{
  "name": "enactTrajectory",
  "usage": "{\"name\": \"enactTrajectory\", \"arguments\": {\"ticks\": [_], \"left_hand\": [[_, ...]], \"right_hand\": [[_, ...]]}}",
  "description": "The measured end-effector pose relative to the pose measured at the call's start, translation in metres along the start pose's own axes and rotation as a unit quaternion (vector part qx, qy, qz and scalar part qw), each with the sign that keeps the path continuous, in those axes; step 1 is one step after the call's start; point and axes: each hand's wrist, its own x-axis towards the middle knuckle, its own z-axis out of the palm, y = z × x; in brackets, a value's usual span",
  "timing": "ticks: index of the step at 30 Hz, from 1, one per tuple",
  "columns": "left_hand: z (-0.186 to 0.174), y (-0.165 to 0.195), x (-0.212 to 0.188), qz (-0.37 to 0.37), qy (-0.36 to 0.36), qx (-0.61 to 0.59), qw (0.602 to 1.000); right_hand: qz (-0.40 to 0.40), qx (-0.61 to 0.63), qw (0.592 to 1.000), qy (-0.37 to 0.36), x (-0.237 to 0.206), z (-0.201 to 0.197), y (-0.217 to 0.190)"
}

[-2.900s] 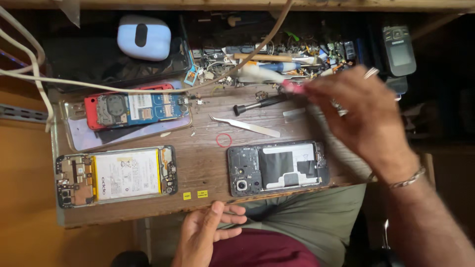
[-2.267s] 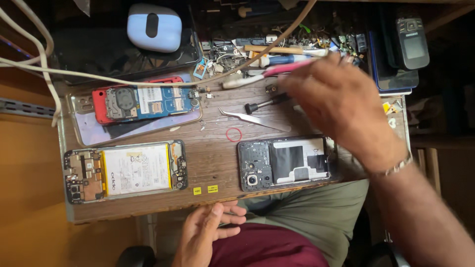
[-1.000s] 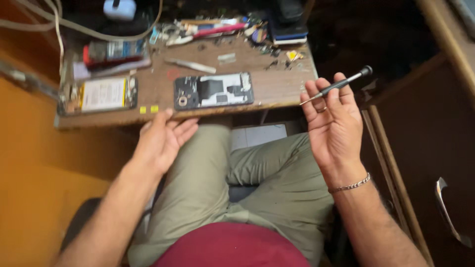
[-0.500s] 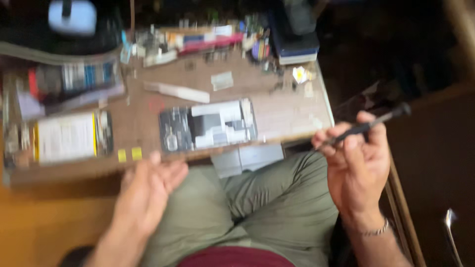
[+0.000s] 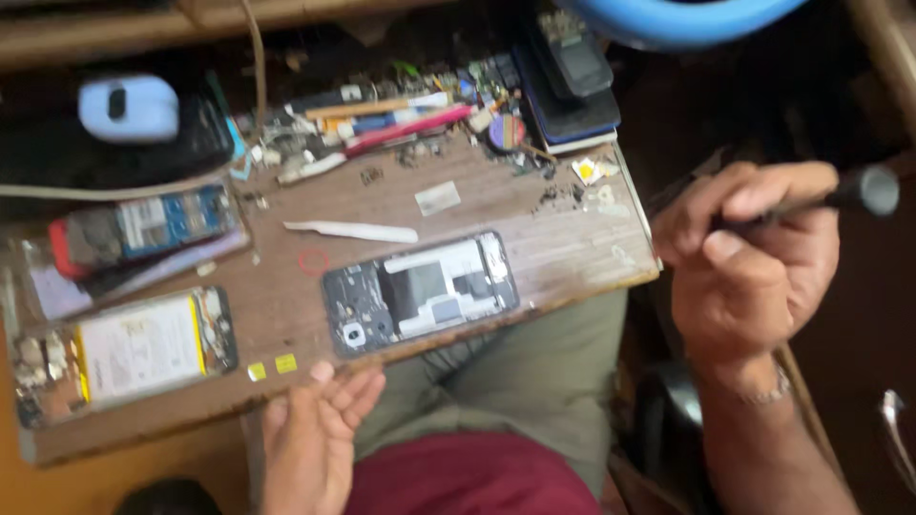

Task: The person uses a screwdriver to remove multiple screws from the back of a disassembled smartphone. They place the screws on the workbench and continue unscrewing different areas of the phone's rear casing.

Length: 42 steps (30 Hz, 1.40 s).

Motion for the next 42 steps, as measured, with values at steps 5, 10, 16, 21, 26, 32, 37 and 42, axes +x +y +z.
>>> {"name": "enactTrajectory", "arguments": {"ticks": [5, 10, 16, 21, 26, 32, 37, 42], "left_hand": [[0.006, 0.013, -0.005, -0.028, 0.019, -0.005, 0.999], [0.001, 0.013, 0.002, -0.08, 0.047, -0.008, 0.996], [-0.05, 0.004, 0.025, -0.256, -0.145, -0.034, 0.955], [-0.089, -0.016, 0.043, -0.321, -0.367, 0.081, 0.869], [-0.095, -0.04, 0.026, -0.232, -0.369, 0.282, 0.854], [-0.086, -0.044, 0.029, -0.232, -0.402, 0.308, 0.831], [-0.081, -0.049, 0.022, -0.11, -0.44, 0.33, 0.828], [-0.085, -0.055, 0.021, -0.022, -0.468, 0.364, 0.805]], "right_hand": [[0.06, -0.066, 0.996, 0.02, 0.003, 0.008, 0.005], [0.1, -0.382, 0.919, 0.01, 0.022, 0.032, 0.007], [0.138, -0.599, 0.782, -0.102, 0.051, 0.053, 0.03], [0.057, -0.625, 0.754, -0.196, 0.065, 0.07, 0.054], [0.087, -0.682, 0.691, -0.224, 0.067, 0.082, 0.069], [0.067, -0.644, 0.712, -0.273, 0.059, 0.083, 0.064], [0.111, -0.625, 0.753, -0.171, 0.054, 0.074, 0.049], [0.135, -0.66, 0.727, -0.134, 0.049, 0.068, 0.04]]}}
